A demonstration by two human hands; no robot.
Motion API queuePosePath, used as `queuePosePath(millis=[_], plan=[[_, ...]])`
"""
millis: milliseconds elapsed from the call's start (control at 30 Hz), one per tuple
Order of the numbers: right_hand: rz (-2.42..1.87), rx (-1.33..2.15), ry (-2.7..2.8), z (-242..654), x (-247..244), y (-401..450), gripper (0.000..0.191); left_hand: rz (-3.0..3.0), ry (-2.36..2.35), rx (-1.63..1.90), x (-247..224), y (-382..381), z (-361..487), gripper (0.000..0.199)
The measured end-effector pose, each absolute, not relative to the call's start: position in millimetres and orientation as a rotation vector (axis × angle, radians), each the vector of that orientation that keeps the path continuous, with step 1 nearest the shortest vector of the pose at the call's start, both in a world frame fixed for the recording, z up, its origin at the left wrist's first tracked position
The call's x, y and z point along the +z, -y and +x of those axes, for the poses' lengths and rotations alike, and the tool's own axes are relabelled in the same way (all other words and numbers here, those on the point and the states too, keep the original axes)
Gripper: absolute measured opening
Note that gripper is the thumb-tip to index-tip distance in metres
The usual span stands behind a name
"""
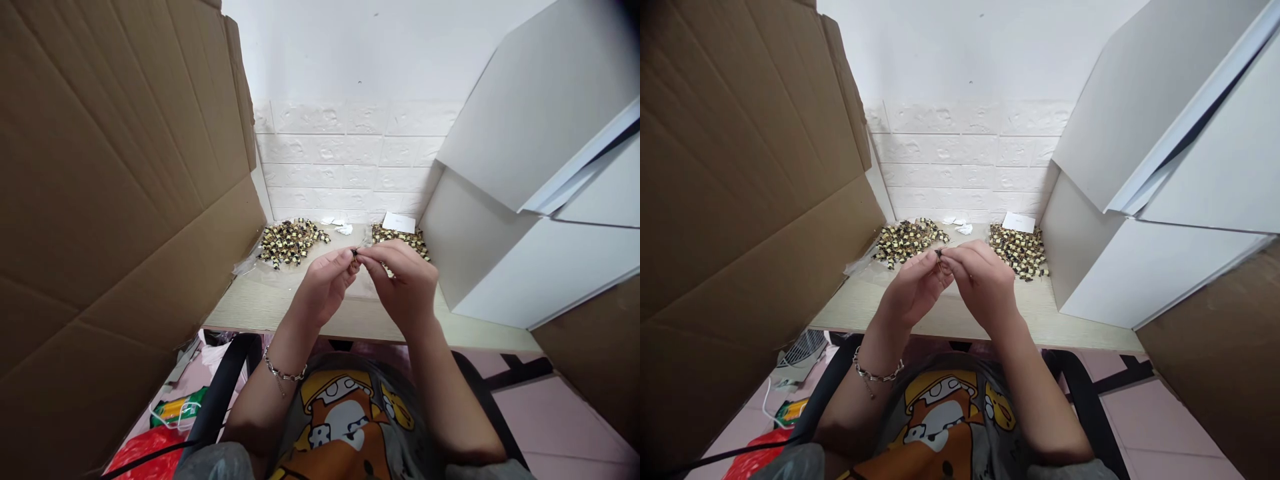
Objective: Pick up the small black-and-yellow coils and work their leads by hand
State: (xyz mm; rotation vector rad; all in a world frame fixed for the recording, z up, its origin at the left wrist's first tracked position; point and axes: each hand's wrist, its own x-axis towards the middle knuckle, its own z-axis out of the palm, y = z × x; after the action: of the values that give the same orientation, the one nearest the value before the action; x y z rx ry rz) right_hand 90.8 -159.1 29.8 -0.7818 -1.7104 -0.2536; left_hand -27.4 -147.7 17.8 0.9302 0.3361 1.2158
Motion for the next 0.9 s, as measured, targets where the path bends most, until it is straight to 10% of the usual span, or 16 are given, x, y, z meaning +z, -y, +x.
queuePosePath(millis=[900], plan=[[-0.889, -0.559, 1.779, 100.3, 26.4, 151.3, 0.014, 1.111, -0.455, 1.205, 21.1, 133.3, -22.1, 0.012]])
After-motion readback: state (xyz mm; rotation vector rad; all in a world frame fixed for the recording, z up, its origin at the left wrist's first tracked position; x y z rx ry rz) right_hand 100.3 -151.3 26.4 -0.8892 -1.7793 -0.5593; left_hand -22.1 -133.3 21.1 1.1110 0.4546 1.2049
